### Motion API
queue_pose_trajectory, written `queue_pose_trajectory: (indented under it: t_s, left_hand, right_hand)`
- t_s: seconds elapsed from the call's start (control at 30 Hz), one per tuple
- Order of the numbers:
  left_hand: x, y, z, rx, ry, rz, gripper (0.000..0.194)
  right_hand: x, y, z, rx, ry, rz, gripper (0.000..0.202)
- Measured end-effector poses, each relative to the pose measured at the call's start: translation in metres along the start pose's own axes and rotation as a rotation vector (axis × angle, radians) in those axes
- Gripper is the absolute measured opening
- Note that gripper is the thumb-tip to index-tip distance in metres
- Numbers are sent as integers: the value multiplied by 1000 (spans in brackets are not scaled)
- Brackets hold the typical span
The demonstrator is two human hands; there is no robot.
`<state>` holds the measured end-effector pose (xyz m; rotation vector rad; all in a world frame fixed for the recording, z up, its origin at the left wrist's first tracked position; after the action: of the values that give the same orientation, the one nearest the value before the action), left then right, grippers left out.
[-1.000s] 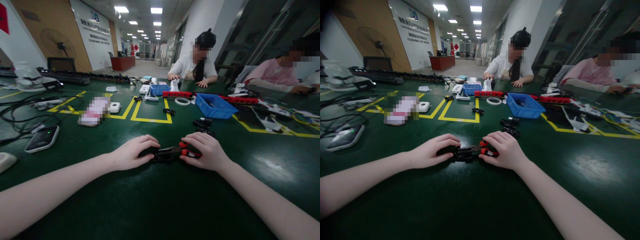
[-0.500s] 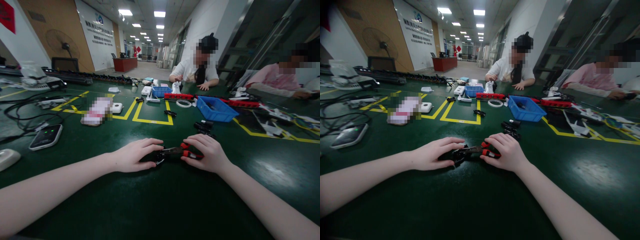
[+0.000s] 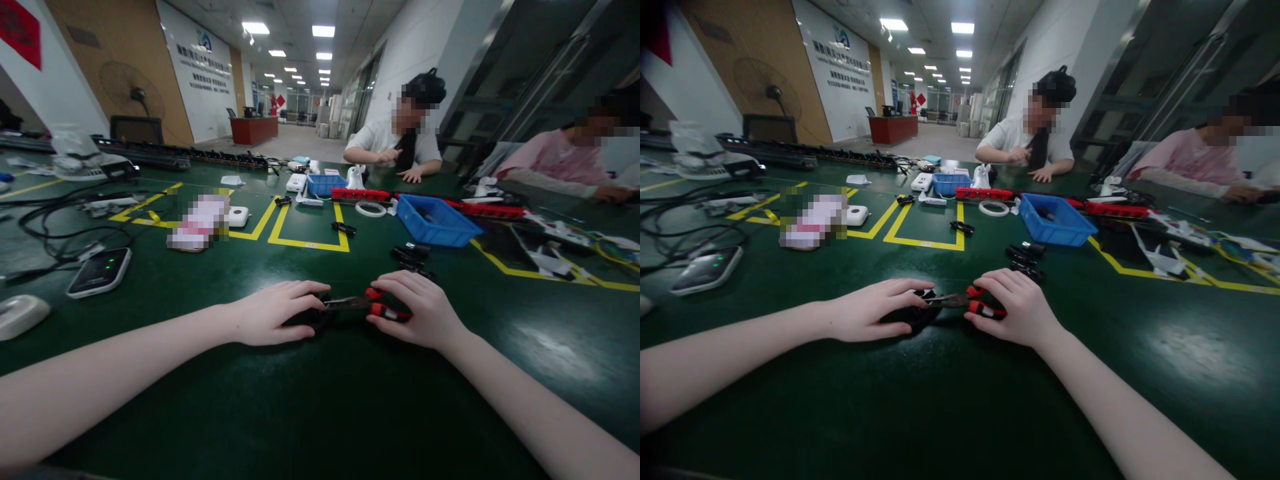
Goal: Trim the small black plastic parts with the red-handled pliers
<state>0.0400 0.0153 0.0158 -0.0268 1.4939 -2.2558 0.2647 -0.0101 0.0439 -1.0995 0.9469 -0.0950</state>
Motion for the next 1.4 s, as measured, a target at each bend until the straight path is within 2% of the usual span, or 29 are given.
queue_pose_trajectory:
  t_s: [0.2,0.43,1.4]
  left_hand:
    - [0,-4,1,-7,-28,47,27]
    - [-1,-3,-2,27,-5,47,26]
    - [-1,-6,0,-16,28,86,32]
  right_hand:
    - [0,1,-2,-2,-24,-26,39]
    - [-1,2,-5,-41,-44,-28,38]
    - [-5,6,-14,-123,-4,-63,37]
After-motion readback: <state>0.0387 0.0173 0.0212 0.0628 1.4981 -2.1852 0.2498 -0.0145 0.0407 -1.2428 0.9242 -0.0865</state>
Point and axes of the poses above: each hand's wrist, its own x-axis away from the middle knuckle, its own y-axis out of the palm, z = x × y, the point moved 6 cm from there along -x, towards the middle knuckle, and after that the axes turned 2 degrees about x, right-handed, at the moved point
